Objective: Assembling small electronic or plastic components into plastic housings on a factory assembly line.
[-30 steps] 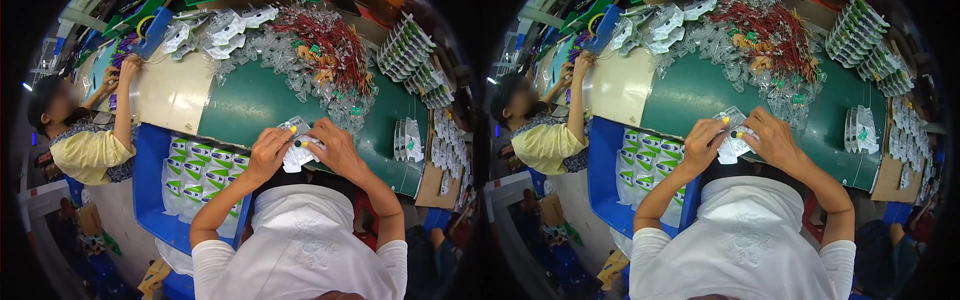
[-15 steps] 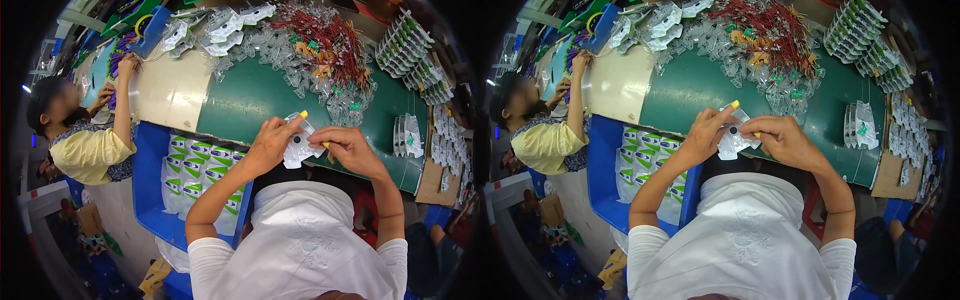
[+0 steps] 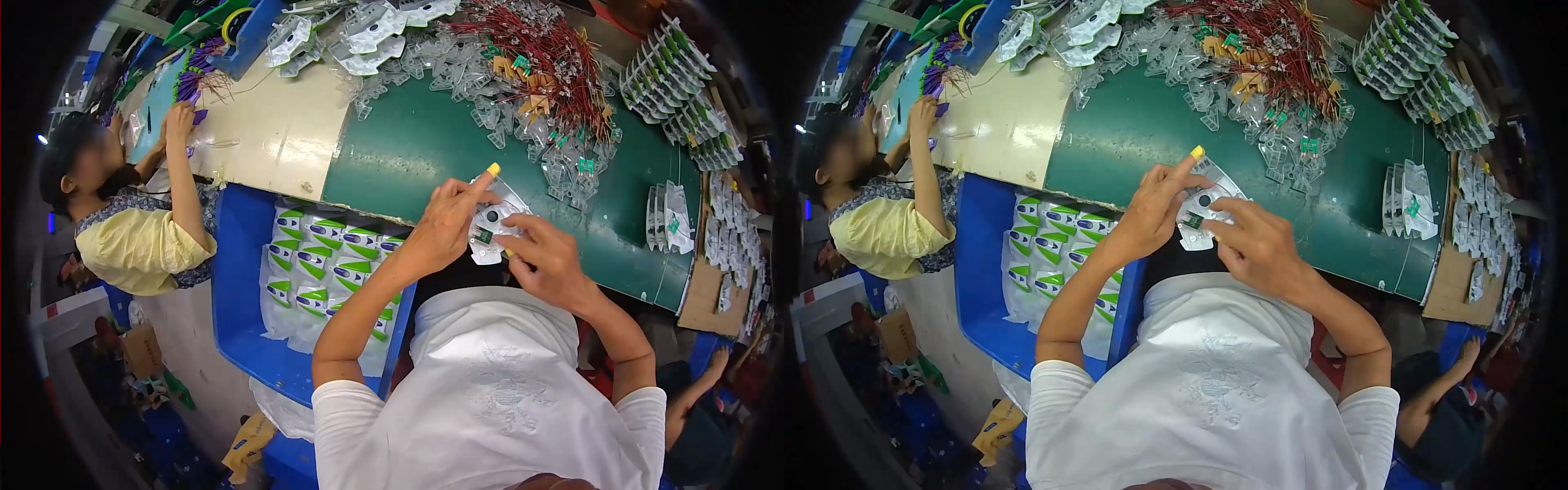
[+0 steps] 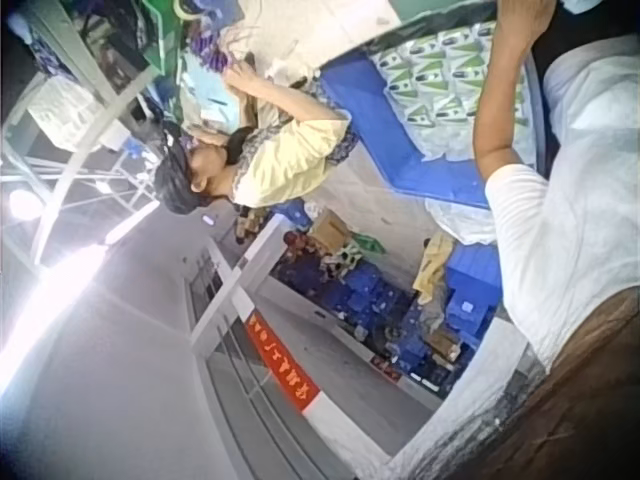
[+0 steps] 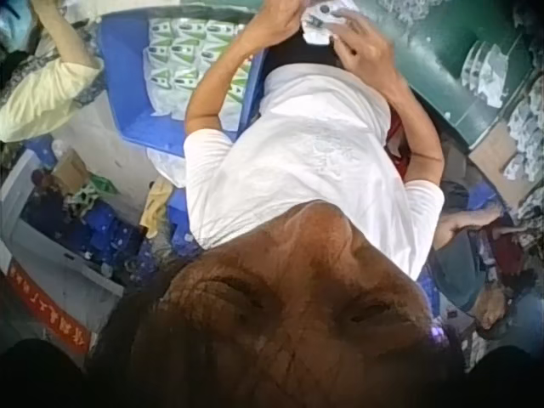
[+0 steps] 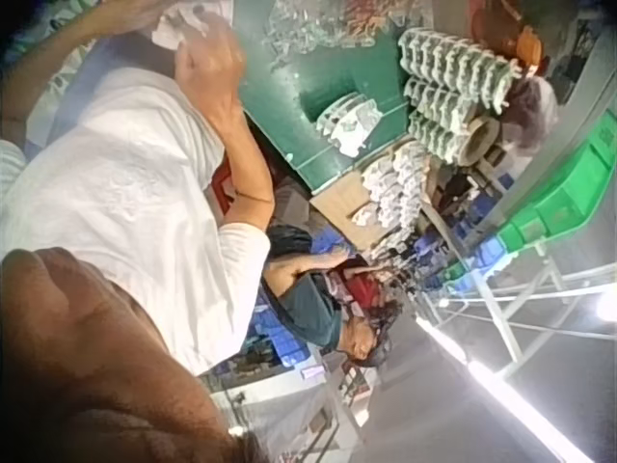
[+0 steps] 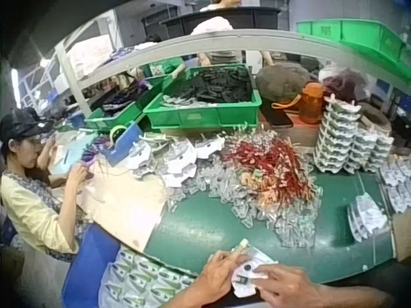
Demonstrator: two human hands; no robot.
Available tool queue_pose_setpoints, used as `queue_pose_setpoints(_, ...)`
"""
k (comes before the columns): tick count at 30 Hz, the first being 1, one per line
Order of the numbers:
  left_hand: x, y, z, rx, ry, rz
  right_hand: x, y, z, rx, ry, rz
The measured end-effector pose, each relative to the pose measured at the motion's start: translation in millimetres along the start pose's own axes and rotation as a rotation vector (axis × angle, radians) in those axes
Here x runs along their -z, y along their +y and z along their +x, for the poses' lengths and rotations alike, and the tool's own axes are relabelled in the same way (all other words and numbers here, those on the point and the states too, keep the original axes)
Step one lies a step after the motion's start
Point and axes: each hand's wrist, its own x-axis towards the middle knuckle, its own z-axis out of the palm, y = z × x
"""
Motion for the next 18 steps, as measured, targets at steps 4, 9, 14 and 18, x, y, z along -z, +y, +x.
queue_pose_setpoints(4,-1,-1,1,-0.018,-0.001,0.011,12,14,-10,-0.216,0.201,0.064)
queue_pose_setpoints(9,-3,6,7,0.017,-0.007,-0.006,1,20,-30,-0.593,0.086,0.191)
queue_pose_setpoints(14,-6,11,5,0.01,0.187,-0.07,7,21,-44,-0.556,0.257,0.267)
queue_pose_setpoints(18,-4,20,5,0.051,0.234,-0.004,53,34,-85,-0.568,0.536,0.204)
